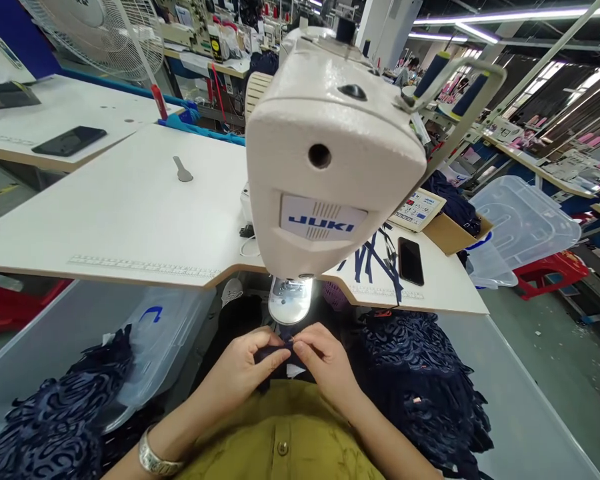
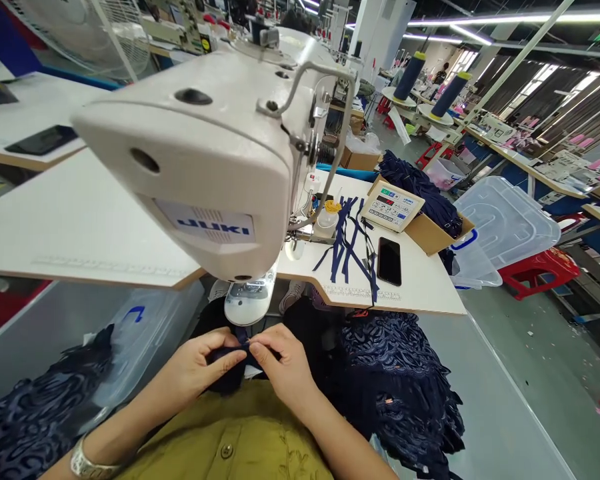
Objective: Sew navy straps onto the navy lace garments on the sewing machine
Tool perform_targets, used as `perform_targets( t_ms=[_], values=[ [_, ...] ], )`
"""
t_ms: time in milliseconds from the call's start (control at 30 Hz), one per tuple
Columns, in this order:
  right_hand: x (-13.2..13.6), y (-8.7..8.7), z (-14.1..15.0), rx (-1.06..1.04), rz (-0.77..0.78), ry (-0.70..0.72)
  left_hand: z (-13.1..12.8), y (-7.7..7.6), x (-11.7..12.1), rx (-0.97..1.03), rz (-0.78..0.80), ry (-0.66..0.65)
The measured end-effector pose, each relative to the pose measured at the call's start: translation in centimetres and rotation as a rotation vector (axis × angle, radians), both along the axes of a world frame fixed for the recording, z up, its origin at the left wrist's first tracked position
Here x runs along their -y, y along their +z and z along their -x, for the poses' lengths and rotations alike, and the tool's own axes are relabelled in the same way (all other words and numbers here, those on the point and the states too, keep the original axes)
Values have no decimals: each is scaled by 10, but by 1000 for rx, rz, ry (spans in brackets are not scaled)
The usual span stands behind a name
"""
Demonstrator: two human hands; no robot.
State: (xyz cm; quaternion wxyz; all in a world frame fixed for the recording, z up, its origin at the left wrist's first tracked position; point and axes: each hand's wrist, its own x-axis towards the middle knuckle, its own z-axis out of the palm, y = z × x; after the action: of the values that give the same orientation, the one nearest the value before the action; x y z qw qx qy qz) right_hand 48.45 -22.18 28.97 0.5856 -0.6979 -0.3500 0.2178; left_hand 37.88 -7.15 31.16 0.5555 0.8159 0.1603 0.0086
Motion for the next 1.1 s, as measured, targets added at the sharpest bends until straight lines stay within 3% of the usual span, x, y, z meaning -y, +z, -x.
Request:
perform_targets(
  t_ms=[67,167,300,533,800,933,1100],
  values=[
    [2,4,-4,84,24,75,0,3,1,12,-49,-27],
    [2,8,-7,-43,-2,181,1,8,5,44,-159,-94],
    [-3,4,-1,-293,-110,16,-1,12,8,30,-202,-118],
    [-4,-6,10,-244,-116,-138,1,8,10,113,-319,-57],
    [-1,2,8,-224,-121,-108,2,7,14,271,-434,-97],
    [-1,6,7,-167,-194,-31,2,10,15,377,-658,-102],
    [-4,8,10,-29,-351,-148,4,16,17,484,-903,-77]
  ],
)
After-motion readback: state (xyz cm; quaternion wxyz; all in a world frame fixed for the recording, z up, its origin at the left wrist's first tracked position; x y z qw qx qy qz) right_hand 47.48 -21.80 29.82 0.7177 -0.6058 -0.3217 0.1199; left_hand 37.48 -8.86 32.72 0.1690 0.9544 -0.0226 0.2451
